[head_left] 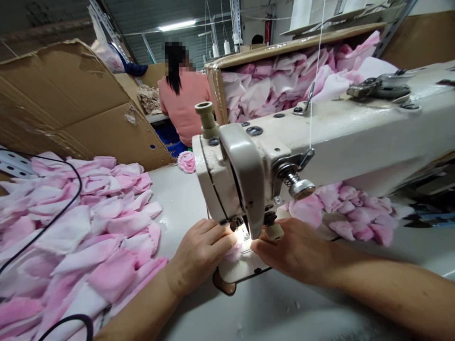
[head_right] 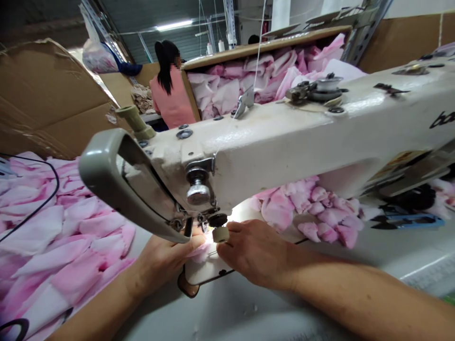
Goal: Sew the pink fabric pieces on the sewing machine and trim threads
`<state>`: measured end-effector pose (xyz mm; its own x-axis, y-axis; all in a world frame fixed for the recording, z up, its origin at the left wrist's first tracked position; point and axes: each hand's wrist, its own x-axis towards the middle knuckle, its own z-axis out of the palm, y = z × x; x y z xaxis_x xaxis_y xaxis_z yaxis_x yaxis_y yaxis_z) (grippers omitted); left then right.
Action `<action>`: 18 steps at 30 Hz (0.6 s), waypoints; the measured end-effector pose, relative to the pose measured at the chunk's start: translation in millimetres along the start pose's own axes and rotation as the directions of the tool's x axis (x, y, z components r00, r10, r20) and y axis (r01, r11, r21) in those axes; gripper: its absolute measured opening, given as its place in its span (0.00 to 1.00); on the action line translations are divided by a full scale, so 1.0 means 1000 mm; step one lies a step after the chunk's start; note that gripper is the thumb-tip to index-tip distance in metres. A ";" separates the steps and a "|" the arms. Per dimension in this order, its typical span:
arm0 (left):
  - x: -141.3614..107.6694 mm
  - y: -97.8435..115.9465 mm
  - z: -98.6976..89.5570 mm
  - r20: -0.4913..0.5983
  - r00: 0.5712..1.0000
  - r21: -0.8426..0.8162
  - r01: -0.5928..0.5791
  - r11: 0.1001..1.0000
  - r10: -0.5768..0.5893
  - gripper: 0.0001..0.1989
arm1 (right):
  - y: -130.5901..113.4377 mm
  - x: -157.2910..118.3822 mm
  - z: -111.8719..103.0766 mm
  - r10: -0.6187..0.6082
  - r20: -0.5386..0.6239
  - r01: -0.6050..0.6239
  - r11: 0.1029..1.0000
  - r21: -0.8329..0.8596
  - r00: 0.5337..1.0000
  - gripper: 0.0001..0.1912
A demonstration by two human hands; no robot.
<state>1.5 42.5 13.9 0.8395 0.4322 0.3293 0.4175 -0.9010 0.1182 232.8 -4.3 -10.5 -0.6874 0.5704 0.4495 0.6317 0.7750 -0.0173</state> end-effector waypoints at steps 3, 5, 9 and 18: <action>-0.001 -0.002 0.006 -0.006 1.000 0.022 -0.010 1.000 0.010 0.14 | 0.000 0.001 -0.001 0.003 0.027 -0.003 1.000 -0.006 1.000 0.12; -0.001 -0.002 0.009 -0.095 0.995 0.051 0.003 0.999 0.002 0.14 | 0.000 0.001 -0.002 0.007 0.040 -0.007 1.000 0.004 0.999 0.12; 0.001 -0.001 0.013 -0.148 0.988 0.043 0.043 0.998 -0.036 0.15 | 0.001 0.003 -0.005 0.004 0.034 -0.005 1.000 0.031 0.999 0.12; 0.000 0.004 0.003 -0.032 0.998 0.054 -0.056 0.997 0.058 0.12 | 0.001 0.002 -0.006 0.013 0.042 -0.014 1.000 0.025 0.999 0.11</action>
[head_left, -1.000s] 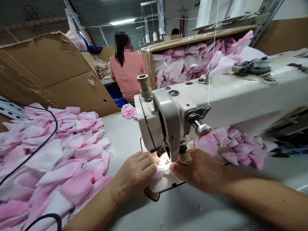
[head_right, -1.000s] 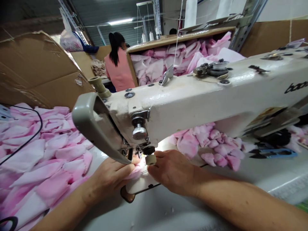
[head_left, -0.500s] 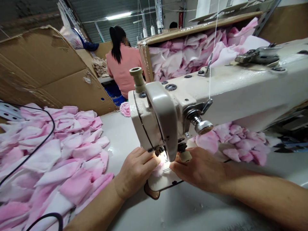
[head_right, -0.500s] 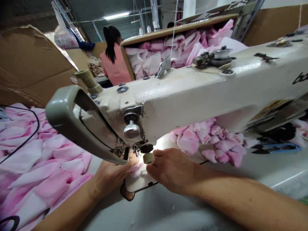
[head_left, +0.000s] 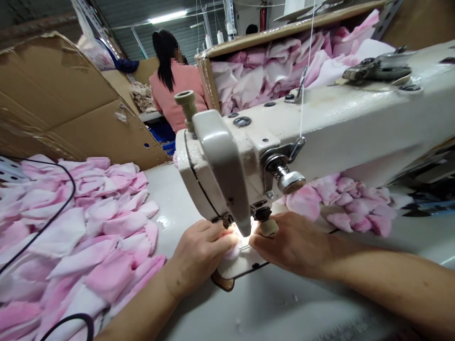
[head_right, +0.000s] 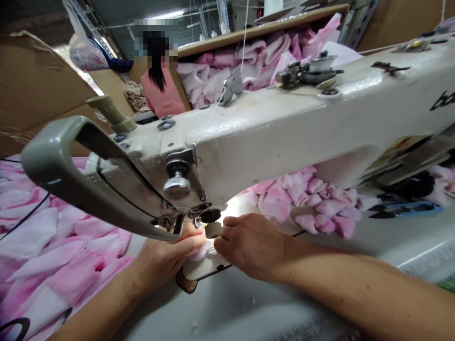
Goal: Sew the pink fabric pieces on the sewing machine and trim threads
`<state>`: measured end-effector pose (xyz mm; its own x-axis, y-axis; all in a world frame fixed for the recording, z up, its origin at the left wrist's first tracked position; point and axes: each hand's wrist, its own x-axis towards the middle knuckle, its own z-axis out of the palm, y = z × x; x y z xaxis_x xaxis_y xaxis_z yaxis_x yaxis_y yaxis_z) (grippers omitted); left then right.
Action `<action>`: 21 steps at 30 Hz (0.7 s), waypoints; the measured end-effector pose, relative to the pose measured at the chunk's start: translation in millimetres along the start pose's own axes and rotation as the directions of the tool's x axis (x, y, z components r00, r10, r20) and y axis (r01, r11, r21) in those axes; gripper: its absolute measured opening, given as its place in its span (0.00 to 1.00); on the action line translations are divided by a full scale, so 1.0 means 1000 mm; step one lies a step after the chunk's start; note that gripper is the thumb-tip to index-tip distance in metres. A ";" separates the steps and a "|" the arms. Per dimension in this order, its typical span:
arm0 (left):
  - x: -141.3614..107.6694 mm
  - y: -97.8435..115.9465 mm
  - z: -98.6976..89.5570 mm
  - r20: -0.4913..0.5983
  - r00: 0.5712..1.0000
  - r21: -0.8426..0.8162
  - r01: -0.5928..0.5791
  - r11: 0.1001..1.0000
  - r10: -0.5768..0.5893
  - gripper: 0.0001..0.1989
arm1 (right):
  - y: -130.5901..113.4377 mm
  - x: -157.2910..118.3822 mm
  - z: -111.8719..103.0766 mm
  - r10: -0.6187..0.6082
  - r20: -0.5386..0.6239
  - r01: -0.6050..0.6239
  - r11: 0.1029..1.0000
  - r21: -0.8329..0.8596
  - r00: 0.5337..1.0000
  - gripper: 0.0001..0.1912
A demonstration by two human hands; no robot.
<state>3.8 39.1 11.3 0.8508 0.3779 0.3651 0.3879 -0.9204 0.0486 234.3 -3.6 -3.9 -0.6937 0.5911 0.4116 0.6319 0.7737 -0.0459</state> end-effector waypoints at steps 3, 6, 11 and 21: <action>-0.001 0.003 -0.006 0.038 0.999 -0.038 -0.011 0.999 0.012 0.11 | 0.001 -0.001 0.001 0.000 -0.003 0.000 1.000 -0.002 1.000 0.11; -0.002 0.007 -0.009 0.059 0.998 -0.039 0.002 0.999 0.000 0.11 | 0.002 -0.002 0.000 0.002 -0.016 -0.002 1.000 -0.003 1.000 0.11; -0.001 0.015 -0.006 0.034 0.999 -0.017 0.024 1.000 -0.023 0.10 | 0.003 -0.003 -0.005 0.021 -0.026 -0.020 0.999 0.039 0.999 0.10; -0.001 0.026 0.003 -0.063 0.997 0.115 0.046 0.992 -0.039 0.11 | 0.007 0.001 -0.013 0.052 0.021 -0.054 0.992 0.111 0.998 0.14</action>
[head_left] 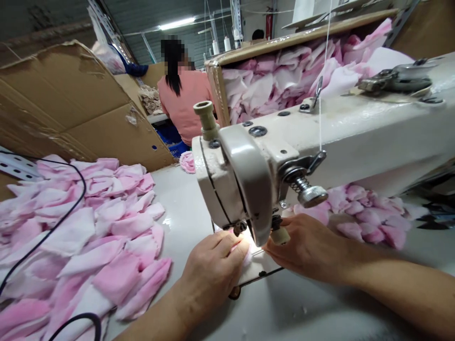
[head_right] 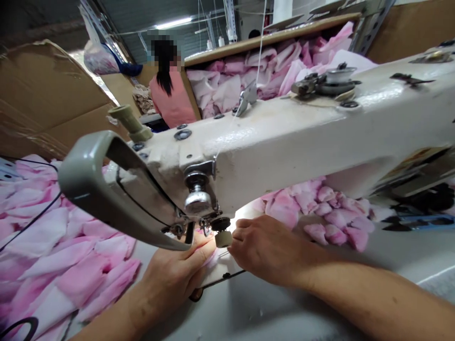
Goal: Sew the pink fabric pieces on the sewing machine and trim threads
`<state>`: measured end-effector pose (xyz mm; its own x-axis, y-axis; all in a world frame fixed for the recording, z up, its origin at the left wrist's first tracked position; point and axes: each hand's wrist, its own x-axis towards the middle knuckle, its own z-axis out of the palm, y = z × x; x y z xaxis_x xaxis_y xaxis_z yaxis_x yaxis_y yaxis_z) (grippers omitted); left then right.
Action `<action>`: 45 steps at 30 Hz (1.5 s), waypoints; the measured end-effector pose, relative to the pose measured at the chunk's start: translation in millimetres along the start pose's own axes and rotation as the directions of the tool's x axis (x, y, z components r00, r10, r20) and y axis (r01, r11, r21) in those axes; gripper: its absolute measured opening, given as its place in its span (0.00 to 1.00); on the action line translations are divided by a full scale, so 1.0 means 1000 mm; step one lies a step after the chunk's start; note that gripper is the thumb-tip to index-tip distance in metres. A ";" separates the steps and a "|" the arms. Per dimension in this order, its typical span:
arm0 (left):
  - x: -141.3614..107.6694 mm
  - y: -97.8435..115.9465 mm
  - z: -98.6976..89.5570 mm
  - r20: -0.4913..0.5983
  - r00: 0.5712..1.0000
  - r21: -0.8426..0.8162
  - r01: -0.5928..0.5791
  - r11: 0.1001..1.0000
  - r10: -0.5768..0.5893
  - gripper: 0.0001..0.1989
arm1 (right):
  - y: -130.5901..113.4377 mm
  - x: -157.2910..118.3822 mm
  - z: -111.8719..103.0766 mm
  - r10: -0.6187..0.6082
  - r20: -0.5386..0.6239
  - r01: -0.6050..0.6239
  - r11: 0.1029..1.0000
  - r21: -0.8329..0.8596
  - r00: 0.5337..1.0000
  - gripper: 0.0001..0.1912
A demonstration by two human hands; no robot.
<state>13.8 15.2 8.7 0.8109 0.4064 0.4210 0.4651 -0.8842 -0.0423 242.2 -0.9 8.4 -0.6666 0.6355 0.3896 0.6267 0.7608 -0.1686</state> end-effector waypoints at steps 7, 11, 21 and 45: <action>-0.001 0.004 0.004 0.001 0.999 0.007 0.032 0.999 -0.032 0.11 | -0.001 0.003 -0.004 -0.017 -0.047 0.021 0.995 0.102 0.999 0.13; 0.000 0.002 0.007 -0.009 1.000 0.019 0.027 0.999 -0.027 0.12 | 0.000 0.002 -0.002 0.038 -0.047 -0.031 0.988 0.150 0.998 0.13; 0.000 -0.004 0.011 0.070 0.996 0.075 0.046 0.996 -0.051 0.08 | 0.005 -0.002 0.007 0.097 -0.026 -0.094 0.991 0.099 0.995 0.12; -0.003 -0.015 0.002 -0.059 0.998 -0.054 0.033 0.998 -0.036 0.11 | 0.002 0.000 0.006 0.090 0.034 -0.091 0.996 0.023 0.995 0.13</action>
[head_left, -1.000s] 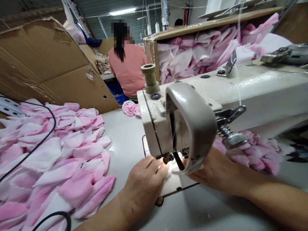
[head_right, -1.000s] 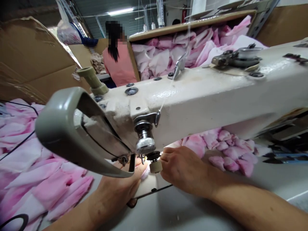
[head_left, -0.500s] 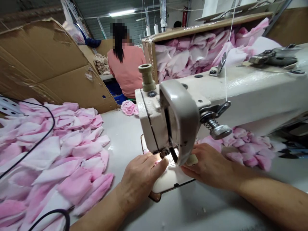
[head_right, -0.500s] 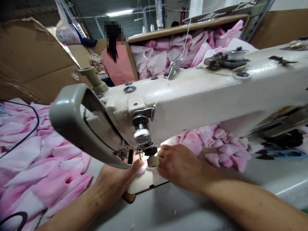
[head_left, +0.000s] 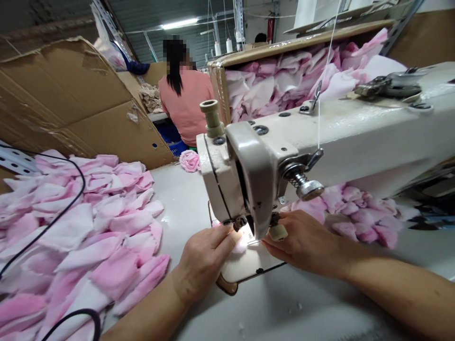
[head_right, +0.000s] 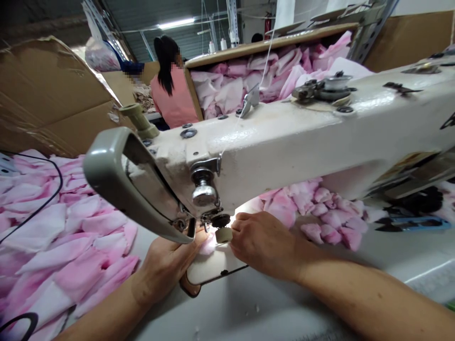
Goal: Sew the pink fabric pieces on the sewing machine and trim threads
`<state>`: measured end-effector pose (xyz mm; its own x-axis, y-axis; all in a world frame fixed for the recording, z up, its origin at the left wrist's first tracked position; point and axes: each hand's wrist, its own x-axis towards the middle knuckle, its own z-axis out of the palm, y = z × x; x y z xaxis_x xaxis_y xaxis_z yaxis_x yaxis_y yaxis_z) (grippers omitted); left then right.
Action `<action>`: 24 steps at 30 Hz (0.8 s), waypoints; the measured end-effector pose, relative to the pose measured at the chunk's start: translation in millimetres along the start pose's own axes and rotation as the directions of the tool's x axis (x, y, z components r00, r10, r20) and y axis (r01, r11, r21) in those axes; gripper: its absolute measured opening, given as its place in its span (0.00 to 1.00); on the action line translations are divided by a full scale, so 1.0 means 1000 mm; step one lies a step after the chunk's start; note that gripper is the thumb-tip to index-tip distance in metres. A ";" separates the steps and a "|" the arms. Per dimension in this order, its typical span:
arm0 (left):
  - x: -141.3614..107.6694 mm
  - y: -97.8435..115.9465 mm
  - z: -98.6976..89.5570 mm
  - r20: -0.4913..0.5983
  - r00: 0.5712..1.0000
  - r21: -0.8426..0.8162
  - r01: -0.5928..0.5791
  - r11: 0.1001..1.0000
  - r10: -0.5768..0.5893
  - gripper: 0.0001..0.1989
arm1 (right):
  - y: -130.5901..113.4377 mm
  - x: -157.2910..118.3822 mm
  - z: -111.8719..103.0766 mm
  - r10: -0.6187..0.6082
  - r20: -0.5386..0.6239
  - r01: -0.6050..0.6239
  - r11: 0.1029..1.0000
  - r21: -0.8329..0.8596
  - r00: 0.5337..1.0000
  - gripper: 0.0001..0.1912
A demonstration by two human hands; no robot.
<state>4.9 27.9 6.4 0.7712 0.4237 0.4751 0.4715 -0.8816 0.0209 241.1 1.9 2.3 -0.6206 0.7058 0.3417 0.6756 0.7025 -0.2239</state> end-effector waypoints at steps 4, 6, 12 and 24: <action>0.000 -0.002 0.003 -0.043 0.999 -0.010 -0.020 1.000 0.020 0.10 | -0.001 0.002 -0.002 0.008 0.036 -0.008 1.000 -0.008 0.999 0.12; 0.001 -0.001 0.002 -0.037 0.999 -0.030 -0.029 0.999 0.028 0.08 | -0.002 0.003 -0.003 0.009 0.045 -0.009 1.000 -0.009 0.999 0.13; 0.003 0.001 0.002 -0.005 0.996 -0.067 -0.084 0.994 0.084 0.07 | -0.001 0.001 -0.001 0.037 0.022 -0.037 0.999 0.024 0.999 0.14; -0.001 -0.001 0.004 0.049 0.998 -0.062 -0.026 0.998 0.029 0.09 | 0.007 0.003 -0.019 0.170 0.117 -0.186 0.971 0.149 0.979 0.09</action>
<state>5.4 28.9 2.8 0.8045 0.4077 0.4319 0.4239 -0.9035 0.0634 251.7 7.6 19.1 -0.5393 0.8206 0.1894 0.7123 0.5644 -0.4173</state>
